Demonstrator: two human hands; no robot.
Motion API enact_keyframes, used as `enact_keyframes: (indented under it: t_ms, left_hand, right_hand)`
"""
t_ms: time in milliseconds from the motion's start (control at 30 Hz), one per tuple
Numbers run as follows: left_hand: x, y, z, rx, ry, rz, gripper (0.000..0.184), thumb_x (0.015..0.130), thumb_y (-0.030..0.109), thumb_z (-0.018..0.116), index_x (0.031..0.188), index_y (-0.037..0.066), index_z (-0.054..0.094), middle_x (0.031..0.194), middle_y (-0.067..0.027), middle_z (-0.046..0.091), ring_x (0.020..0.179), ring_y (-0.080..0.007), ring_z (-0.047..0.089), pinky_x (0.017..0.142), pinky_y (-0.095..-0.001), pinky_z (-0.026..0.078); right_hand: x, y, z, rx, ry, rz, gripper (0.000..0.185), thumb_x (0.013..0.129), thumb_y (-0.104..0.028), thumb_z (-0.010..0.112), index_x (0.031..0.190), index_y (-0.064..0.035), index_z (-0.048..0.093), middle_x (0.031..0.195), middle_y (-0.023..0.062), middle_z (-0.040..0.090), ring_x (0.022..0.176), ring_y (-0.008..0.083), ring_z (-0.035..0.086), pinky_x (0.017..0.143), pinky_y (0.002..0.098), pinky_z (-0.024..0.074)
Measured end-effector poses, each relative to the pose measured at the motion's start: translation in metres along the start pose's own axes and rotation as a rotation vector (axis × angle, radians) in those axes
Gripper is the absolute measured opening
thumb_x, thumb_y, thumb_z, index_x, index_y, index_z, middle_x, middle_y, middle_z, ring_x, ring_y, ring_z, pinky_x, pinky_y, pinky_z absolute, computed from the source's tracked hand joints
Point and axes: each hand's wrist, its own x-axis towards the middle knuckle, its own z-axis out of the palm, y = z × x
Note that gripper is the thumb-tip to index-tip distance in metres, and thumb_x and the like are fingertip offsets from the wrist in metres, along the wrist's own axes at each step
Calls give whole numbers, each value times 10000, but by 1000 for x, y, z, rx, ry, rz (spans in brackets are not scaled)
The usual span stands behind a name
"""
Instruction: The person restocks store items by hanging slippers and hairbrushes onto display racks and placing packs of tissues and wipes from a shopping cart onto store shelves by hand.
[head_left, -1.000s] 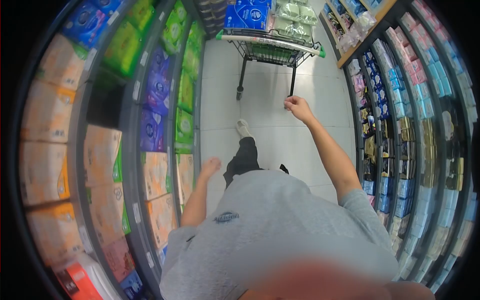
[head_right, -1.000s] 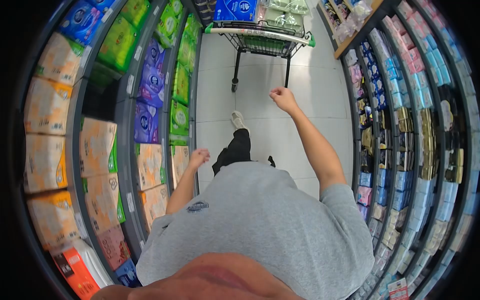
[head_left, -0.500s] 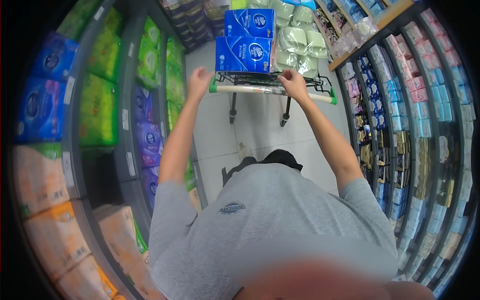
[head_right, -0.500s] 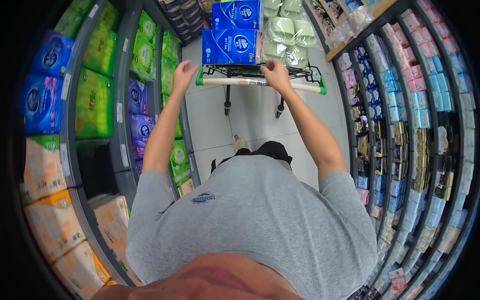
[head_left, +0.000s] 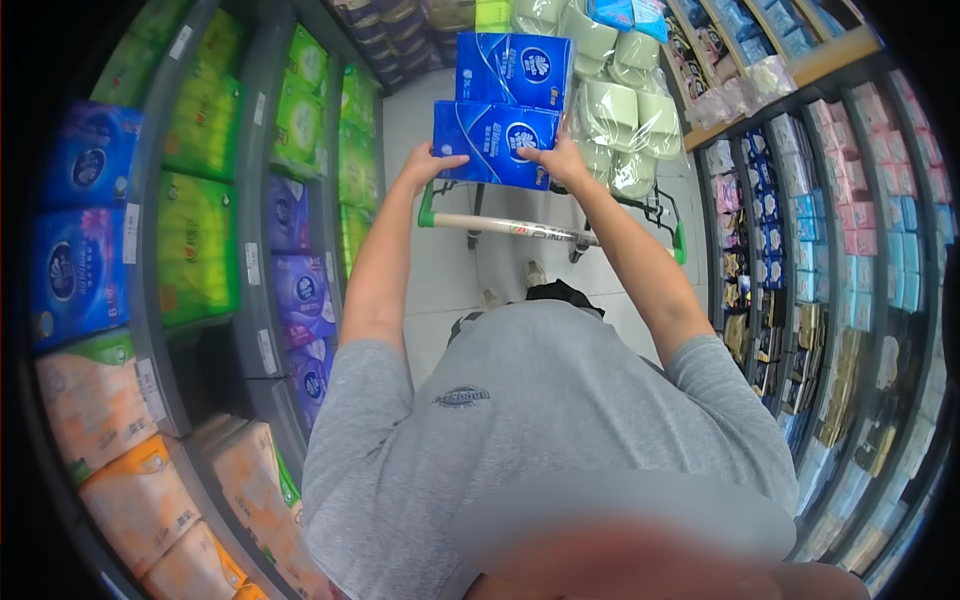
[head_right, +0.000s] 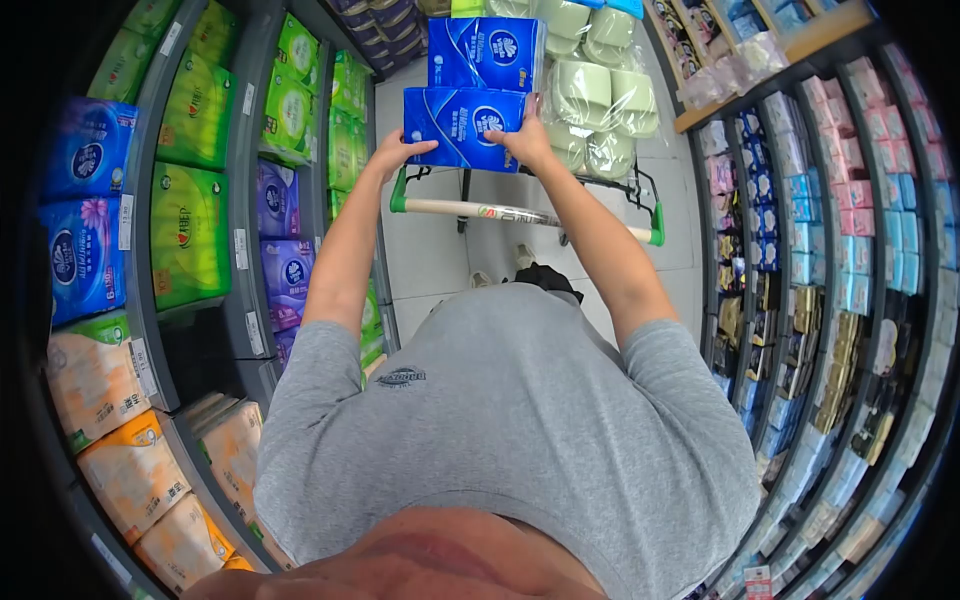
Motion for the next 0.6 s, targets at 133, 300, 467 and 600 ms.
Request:
enact_keyframes:
  t_ms: [133,300,467,600]
  left_hand:
    - [-3,13,4,26,-24,8,536,668,202,840,1101,1,594,1018,-94,654,913,-177,623,856,-307,484]
    - [-28,34,13,37,150,-47,462,706,158,809,1088,4,600,966,-53,647,856,-154,613,813,-277,487]
    - [-52,46,19,-100,229,90,485,716,136,793,1132,4,582,1024,-63,631,916,-147,591,846,-277,467]
    - [-78,52,29,-210,293,122,560,727,116,777,1207,-2,513,1087,-79,601,999,-157,564,889,-285,439]
  right_hand:
    - [0,15,4,141,-3,-119,1035,638,-170,837,1415,15,177,1129,203,613,987,281,628,869,355,500]
    - [-19,2,-8,56,0,-38,780,669,-187,827,1260,82,394,1032,193,651,921,259,649,821,346,509]
    - [-38,-12,-19,316,-11,-126,605,674,-210,835,1093,50,486,1005,166,649,892,218,641,785,336,512]
    - [-58,-33,-32,291,-17,-70,667,662,-240,848,1132,56,479,1015,147,625,914,193,610,801,313,495]
